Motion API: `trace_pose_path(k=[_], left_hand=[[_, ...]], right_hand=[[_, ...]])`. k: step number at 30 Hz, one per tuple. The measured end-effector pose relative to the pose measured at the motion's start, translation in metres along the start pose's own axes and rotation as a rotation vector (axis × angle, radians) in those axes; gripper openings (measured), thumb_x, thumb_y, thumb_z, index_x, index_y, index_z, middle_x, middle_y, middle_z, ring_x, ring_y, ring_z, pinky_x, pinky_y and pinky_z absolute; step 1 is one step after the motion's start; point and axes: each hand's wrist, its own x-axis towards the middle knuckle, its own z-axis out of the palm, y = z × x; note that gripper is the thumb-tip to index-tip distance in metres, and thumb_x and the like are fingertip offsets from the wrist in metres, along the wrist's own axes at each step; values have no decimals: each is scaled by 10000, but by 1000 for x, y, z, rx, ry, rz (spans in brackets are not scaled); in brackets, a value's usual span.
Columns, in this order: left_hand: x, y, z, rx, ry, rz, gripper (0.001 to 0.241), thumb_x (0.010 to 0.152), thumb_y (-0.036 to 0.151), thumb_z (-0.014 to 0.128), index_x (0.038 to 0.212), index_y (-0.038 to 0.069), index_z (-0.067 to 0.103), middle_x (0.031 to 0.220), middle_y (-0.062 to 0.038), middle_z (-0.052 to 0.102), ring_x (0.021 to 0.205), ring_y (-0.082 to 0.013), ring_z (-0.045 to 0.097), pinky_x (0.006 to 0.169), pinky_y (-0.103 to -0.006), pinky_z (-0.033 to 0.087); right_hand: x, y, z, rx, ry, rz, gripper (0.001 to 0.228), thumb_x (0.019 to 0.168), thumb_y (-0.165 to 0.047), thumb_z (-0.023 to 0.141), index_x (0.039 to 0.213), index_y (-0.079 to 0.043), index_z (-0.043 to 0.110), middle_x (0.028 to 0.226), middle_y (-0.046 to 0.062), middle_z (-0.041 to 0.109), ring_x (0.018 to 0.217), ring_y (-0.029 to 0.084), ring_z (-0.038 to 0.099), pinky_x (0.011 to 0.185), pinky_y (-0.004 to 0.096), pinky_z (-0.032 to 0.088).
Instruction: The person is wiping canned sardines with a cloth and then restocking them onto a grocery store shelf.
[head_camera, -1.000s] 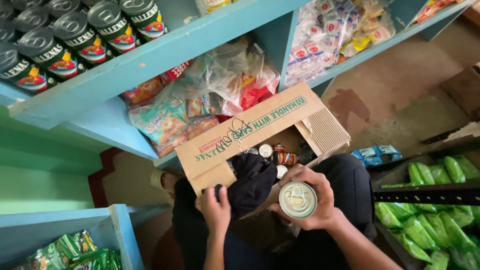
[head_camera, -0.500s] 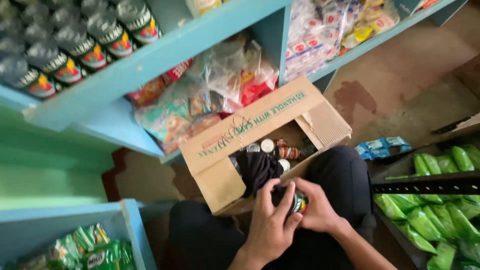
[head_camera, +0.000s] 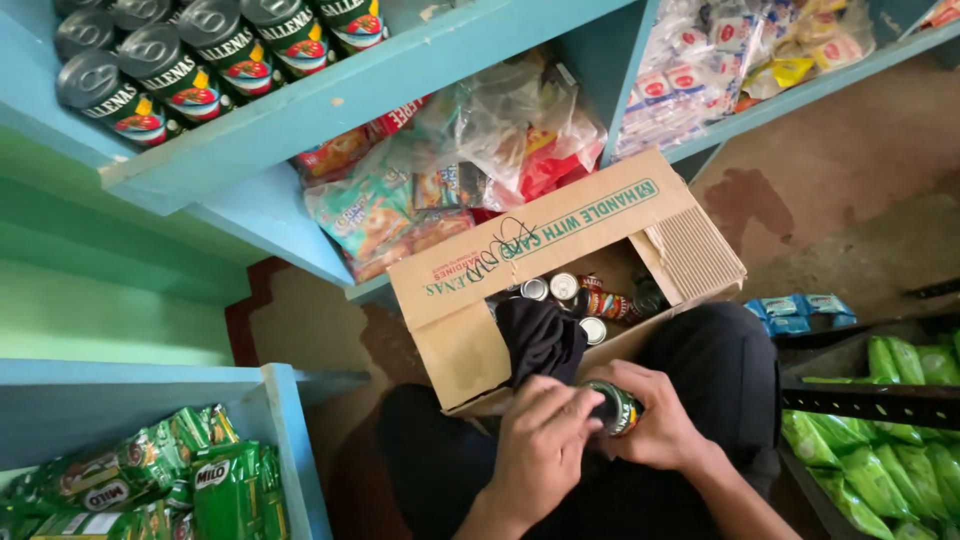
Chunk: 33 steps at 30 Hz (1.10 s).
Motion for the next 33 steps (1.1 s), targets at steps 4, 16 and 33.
trace_pose_path(k=[4, 16, 33], left_hand=[[-16, -6, 9, 2, 51, -157, 163, 834, -25, 662, 987, 22, 692, 1012, -74, 620, 871, -245, 570, 782, -353, 499], [-2, -3, 1, -43, 44, -45, 86, 860, -24, 640, 918, 19, 686, 959, -73, 614, 823, -262, 533, 757, -377, 462], [-11, -8, 5, 67, 38, -89, 76, 881, 39, 596, 886, 50, 670, 940, -53, 586, 843, -244, 511, 787, -368, 442]], right_hand=[[-1, 2, -1, -148, 52, -13, 594, 473, -126, 883, 1049, -98, 739, 856, 13, 741, 685, 195, 680, 658, 288, 548], [12, 1, 3, -100, 62, -60, 527, 511, -125, 859, 1023, -72, 745, 926, 44, 762, 756, 191, 710, 716, 298, 557], [1, 11, 7, -116, 77, -76, 459, 587, -209, 895, 1006, -91, 748, 846, 35, 737, 676, 185, 647, 664, 296, 520]])
